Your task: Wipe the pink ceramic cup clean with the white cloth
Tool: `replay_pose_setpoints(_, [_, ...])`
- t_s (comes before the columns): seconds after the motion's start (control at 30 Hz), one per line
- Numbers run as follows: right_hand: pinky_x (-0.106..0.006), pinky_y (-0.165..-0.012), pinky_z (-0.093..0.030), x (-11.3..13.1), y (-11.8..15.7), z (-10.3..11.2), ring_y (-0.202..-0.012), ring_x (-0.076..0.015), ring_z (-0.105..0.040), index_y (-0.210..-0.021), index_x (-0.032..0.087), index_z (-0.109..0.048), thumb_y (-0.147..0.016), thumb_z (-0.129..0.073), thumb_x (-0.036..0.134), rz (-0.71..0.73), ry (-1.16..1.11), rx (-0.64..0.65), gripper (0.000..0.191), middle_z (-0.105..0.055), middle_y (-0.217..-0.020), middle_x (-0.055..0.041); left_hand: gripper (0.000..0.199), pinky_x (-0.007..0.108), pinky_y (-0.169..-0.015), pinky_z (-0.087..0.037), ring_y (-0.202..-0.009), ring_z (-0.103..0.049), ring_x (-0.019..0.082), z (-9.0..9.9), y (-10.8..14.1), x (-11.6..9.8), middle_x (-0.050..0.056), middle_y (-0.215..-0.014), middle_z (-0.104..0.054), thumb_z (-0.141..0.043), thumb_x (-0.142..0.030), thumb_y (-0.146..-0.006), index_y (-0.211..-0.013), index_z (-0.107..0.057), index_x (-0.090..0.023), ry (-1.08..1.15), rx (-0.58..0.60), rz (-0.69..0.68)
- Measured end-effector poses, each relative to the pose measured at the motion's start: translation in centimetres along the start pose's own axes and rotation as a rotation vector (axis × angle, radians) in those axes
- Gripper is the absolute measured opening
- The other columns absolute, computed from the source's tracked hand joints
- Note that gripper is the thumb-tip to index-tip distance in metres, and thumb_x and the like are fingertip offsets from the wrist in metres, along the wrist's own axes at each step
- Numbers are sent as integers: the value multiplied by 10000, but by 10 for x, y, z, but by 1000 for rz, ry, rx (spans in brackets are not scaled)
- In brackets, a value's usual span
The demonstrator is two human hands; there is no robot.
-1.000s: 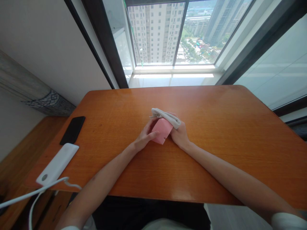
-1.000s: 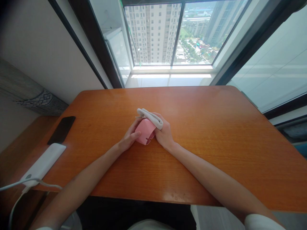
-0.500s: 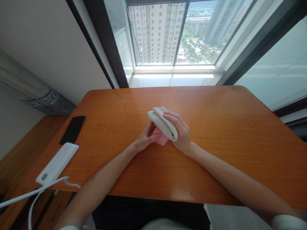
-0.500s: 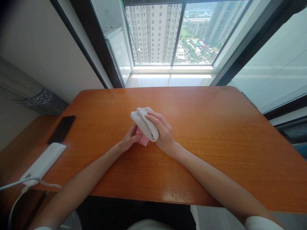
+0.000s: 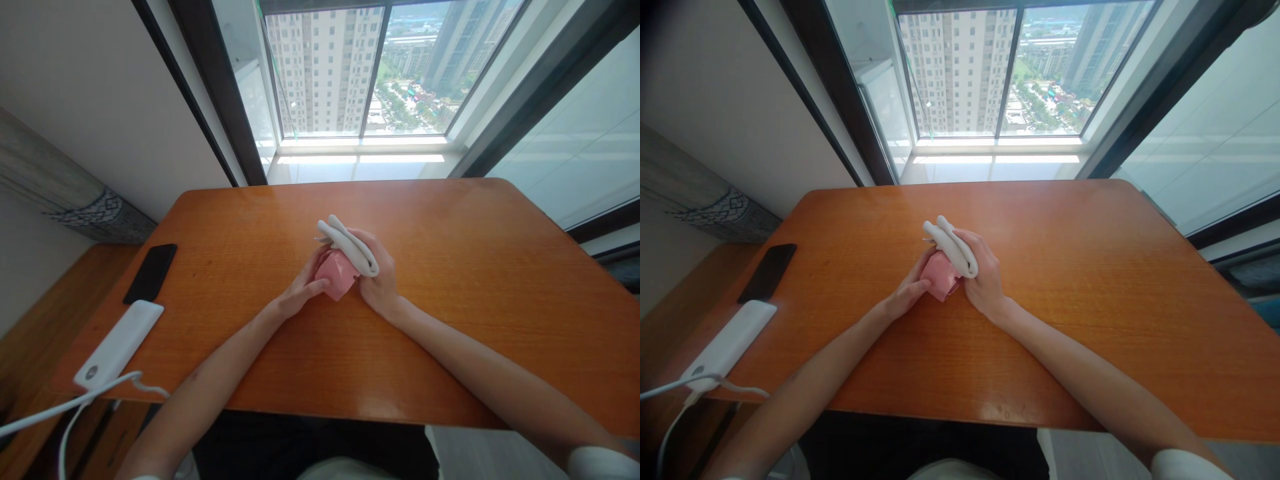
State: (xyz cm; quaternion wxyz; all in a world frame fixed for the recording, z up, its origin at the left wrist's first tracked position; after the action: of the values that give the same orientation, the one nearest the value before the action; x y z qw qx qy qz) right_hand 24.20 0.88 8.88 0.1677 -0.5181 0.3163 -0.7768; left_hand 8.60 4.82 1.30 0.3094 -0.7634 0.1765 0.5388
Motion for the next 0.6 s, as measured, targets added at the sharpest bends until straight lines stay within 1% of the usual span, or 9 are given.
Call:
replay_pose_setpoints(0.07, [-565,-1196,-576,18,1,0,-1397,-343,-690,-1556,351,-633,-1076,-707,363,166,92,31,486,-701,-1526,-105,790,466,-1228,-477,-1466,-595,353,-1,0,5,94,-1577,-636,-835,-576,-912,-1590,-526,-314,55,-13,56])
replay_pose_setpoints(0.13, [-614,-1222,-561,32,4,-3,-1454,-374,-652,-1608,363,-589,-1063,-730,371,306,151,83,563,-673,-1567,-111,740,419,-1033,-585,-1174,-741,307,-4,2,13,102,-1322,-761,-879,-559,-884,-1494,-595,-251,67,2,160])
replay_pose_setpoints(0.17, [-627,-1223,-563,36,5,-5,-1462,-383,-648,-1629,369,-568,-1059,-736,378,349,168,102,593,-670,-1572,-109,705,387,-934,-602,-1020,-757,272,-5,4,16,92,-1187,-787,-904,-549,-863,-1423,-633,-215,59,3,200])
replay_pose_setpoints(0.2, [-630,-1221,-569,38,5,-6,-1460,-385,-650,-1643,376,-552,-1058,-738,378,371,179,112,614,-671,-1572,-106,672,358,-868,-599,-916,-744,240,-4,4,16,77,-1088,-789,-927,-542,-840,-1348,-664,-189,52,-9,217])
replay_pose_setpoints(0.23, [-621,-1216,-576,39,5,-6,-1449,-379,-660,-1651,382,-541,-1060,-737,367,372,188,113,623,-672,-1571,-103,646,337,-838,-591,-870,-727,218,-3,4,15,67,-1035,-783,-947,-538,-818,-1283,-686,-174,51,-35,211])
replay_pose_setpoints(0.3, [-582,-1200,-592,36,4,-5,-1417,-358,-685,-1650,385,-544,-1065,-730,333,342,188,104,616,-672,-1570,-105,625,324,-868,-585,-914,-721,214,2,4,9,65,-1044,-780,-967,-535,-791,-1227,-707,-170,66,-102,163])
replay_pose_setpoints(0.4, [-521,-1164,-610,23,0,-4,-1364,-328,-715,-1601,358,-600,-1063,-731,319,249,121,95,555,-698,-1529,-110,679,354,-976,-580,-1108,-733,272,3,2,5,92,-1215,-785,-965,-517,-794,-1332,-708,-194,93,-120,136])
replay_pose_setpoints(0.5, [-474,-1111,-632,-4,-3,-5,-1281,-290,-757,-1528,322,-657,-1081,-689,338,49,2,62,448,-759,-1444,-88,788,387,-1070,-550,-1285,-687,340,3,1,-1,103,-1400,-745,-947,-543,-795,-1459,-674,-218,99,-112,88])
replay_pose_setpoints(0.6, [-453,-1075,-649,-25,-3,-12,-1236,-275,-781,-1490,277,-685,-1093,-647,369,-113,-101,76,409,-786,-1413,-85,804,415,-1142,-509,-1362,-643,348,4,0,-5,96,-1472,-710,-924,-522,-817,-1517,-634,-256,102,-114,53])
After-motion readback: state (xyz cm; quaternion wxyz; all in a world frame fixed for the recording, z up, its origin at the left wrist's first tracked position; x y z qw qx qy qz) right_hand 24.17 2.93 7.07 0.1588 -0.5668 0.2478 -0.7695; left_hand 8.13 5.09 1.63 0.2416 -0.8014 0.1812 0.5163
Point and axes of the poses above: each hand's wrist, its own y-axis away from the middle knuckle, its own z-axis out of the back of the hand, x = y × z, the point moved 9 cm from there along -y, towards the middle knuckle
